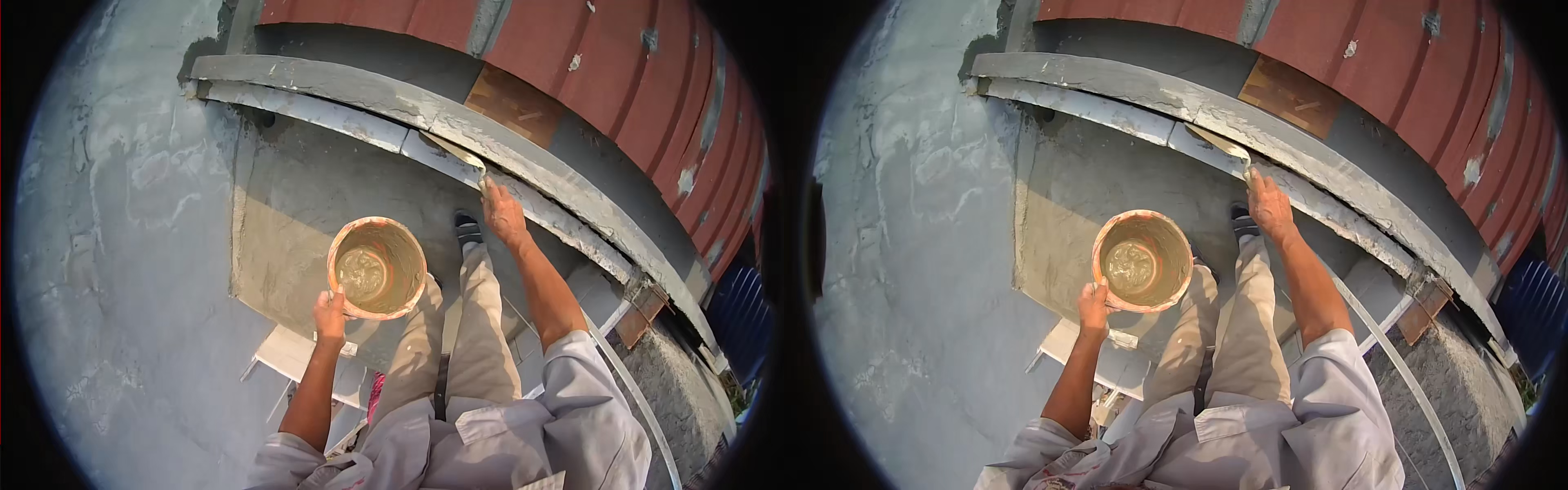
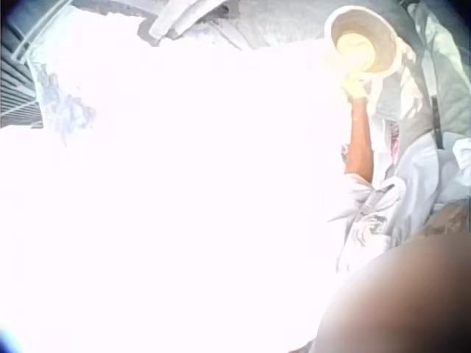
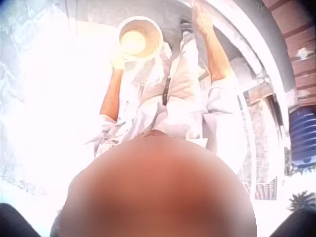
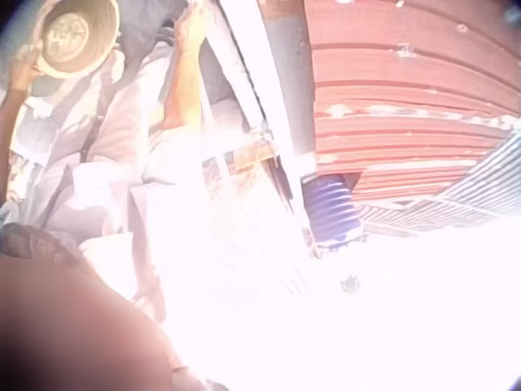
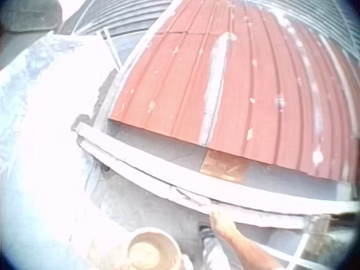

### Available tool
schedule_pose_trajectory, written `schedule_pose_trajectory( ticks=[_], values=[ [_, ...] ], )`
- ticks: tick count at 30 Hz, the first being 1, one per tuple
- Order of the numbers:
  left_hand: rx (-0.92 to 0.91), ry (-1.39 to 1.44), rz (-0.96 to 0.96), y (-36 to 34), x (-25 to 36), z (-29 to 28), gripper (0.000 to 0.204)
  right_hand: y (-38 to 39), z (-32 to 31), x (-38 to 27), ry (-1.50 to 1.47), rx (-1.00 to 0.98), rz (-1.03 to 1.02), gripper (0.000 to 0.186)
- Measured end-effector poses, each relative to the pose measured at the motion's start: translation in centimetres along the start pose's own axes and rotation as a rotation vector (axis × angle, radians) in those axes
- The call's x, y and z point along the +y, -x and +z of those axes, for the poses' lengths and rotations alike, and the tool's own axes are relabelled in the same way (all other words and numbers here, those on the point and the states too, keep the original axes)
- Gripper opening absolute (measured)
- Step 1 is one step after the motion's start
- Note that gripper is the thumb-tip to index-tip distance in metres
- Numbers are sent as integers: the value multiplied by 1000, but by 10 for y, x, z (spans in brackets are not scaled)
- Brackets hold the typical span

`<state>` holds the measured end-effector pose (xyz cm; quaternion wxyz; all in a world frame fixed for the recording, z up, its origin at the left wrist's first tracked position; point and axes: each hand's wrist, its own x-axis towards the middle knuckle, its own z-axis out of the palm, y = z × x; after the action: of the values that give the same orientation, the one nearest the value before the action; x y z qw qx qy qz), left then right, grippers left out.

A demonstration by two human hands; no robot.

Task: Using a trowel to apply and smooth cement along the edge of a rooftop or wall structure.

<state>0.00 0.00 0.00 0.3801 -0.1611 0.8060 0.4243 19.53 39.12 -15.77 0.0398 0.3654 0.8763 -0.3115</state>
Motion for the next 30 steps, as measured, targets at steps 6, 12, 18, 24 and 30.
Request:
schedule_pose_trajectory(
  ticks=[6,12,18,24,30],
  values=[
    [-27,33,16,-10,15,9,29,4,-7,-3,-3,-11,66,51],
    [-69,26,10,3,19,8,29,52,-2,32,9,-25,22,49],
    [-30,33,8,7,16,7,22,54,-12,43,20,16,87,48],
    [-31,61,-23,8,18,15,20,54,-23,46,43,4,112,49],
    [-14,81,-39,9,14,15,19,48,-20,34,27,51,45,49]
  ],
)
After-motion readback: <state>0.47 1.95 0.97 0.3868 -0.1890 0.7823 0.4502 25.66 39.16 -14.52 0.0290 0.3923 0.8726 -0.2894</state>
